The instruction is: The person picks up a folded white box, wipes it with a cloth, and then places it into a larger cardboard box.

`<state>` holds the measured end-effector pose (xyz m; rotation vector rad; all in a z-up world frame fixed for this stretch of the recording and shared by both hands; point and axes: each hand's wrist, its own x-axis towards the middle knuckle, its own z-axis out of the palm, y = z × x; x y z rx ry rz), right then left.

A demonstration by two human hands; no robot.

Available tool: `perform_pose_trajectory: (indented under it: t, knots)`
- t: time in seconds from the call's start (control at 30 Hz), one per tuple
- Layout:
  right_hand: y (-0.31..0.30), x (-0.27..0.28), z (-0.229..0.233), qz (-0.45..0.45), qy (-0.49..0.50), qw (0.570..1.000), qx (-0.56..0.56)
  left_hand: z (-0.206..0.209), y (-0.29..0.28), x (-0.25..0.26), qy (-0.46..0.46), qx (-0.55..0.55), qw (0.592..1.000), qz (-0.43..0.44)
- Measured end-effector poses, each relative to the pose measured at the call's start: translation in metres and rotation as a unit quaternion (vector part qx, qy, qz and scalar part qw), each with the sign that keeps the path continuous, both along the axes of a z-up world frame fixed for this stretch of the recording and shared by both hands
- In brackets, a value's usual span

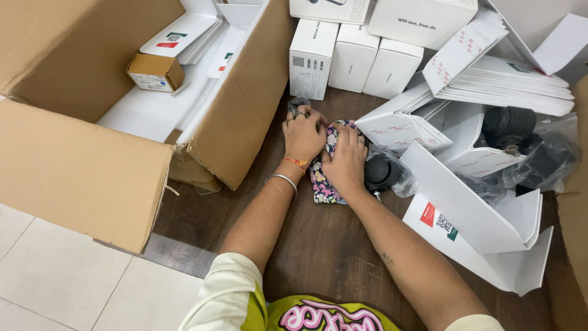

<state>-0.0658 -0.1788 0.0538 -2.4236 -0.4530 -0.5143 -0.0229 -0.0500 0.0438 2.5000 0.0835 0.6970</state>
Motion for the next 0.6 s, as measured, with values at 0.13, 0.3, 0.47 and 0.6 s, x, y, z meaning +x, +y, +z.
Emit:
perform_pose_trajectory:
  t: [0.13,0.3,0.47,0.6]
  knots:
    - [-0.003,0.006,-0.013,0.001,0.007,1.0,-0.018,0.035,-0.021,0.008,0.003,0.057,0.995,0.084]
    - [-0.013,0.015,-0.039,0.057,-0.057,0.997,-0.02,0.099,-0.099,0.019,-0.121,-0.088,0.987,-0.067]
    - [-0.004,0.0,-0.018,0.028,-0.049,0.998,0.025,0.137,-0.187,0.042,-0.124,-0.1,0.979,-0.129]
    - [-0.005,-0.001,0.001,0.012,-0.029,0.999,-0.013,0.127,-0.208,0.083,0.035,-0.173,0.977,-0.123]
